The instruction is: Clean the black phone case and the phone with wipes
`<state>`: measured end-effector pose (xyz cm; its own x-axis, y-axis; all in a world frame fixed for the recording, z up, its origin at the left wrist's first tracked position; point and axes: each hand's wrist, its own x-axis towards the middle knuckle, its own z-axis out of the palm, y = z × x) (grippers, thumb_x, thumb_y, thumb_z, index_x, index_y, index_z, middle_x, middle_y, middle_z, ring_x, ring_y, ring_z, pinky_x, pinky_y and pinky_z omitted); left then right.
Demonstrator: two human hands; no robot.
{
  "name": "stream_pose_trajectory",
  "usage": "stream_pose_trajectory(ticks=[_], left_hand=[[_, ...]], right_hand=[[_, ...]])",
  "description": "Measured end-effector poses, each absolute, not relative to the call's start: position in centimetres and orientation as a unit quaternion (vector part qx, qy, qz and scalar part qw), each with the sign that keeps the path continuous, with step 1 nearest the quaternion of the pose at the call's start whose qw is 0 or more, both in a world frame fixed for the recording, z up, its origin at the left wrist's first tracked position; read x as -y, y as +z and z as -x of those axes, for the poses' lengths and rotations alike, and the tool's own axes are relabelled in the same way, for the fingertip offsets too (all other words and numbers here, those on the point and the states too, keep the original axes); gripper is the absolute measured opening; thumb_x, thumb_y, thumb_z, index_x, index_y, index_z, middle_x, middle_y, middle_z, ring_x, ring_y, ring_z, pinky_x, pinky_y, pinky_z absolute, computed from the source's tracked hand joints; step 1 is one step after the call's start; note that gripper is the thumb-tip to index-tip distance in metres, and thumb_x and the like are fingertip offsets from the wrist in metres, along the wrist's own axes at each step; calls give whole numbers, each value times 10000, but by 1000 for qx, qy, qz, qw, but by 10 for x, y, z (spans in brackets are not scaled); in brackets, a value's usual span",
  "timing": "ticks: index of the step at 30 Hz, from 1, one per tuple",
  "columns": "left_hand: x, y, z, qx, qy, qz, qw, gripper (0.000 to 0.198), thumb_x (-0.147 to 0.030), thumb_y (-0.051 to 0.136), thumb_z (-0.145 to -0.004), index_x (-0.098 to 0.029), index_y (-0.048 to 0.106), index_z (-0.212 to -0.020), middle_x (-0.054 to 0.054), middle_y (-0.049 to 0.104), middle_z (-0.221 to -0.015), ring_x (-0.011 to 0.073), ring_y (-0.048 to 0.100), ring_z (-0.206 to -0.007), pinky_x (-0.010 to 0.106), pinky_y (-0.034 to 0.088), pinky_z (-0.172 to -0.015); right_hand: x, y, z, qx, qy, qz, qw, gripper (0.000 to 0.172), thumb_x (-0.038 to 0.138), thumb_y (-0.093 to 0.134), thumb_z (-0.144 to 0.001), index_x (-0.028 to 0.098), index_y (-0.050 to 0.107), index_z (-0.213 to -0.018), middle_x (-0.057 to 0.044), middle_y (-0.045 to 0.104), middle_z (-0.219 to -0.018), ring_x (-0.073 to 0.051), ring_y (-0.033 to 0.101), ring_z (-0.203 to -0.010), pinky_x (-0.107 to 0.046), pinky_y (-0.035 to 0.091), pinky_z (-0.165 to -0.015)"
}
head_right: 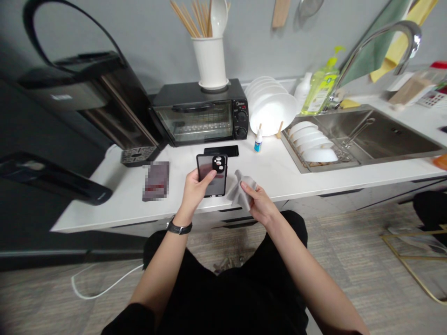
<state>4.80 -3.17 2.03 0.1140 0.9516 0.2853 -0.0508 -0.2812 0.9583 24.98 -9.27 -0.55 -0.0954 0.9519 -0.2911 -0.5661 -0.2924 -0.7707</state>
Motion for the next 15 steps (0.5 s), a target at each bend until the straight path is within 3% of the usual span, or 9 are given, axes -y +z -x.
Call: stream_pose_trajectory(ticks=[7, 15], left_hand=[[10, -10, -59, -388, 559, -585, 442, 538, -629, 731, -871, -151, 777, -1113, 137, 806, -1180, 278, 768, -1113, 422, 595, -1029], [12, -18, -60, -380, 532, -623, 430, 438, -519, 678, -953, -179, 740, -1222, 113, 781, -1266, 264, 730, -1203, 386, 560, -1073]], right_hand=[[88, -8, -256, 245, 658, 399, 590, 343, 415, 990, -653, 244, 789, -872, 10, 826, -885, -175, 769, -783, -275, 638, -751], [81, 5, -270, 324, 575, 414, 627, 289, 530, 832, -820, 292, 776, -974, -11, 818, -1080, -244, 746, -1104, -391, 603, -991]])
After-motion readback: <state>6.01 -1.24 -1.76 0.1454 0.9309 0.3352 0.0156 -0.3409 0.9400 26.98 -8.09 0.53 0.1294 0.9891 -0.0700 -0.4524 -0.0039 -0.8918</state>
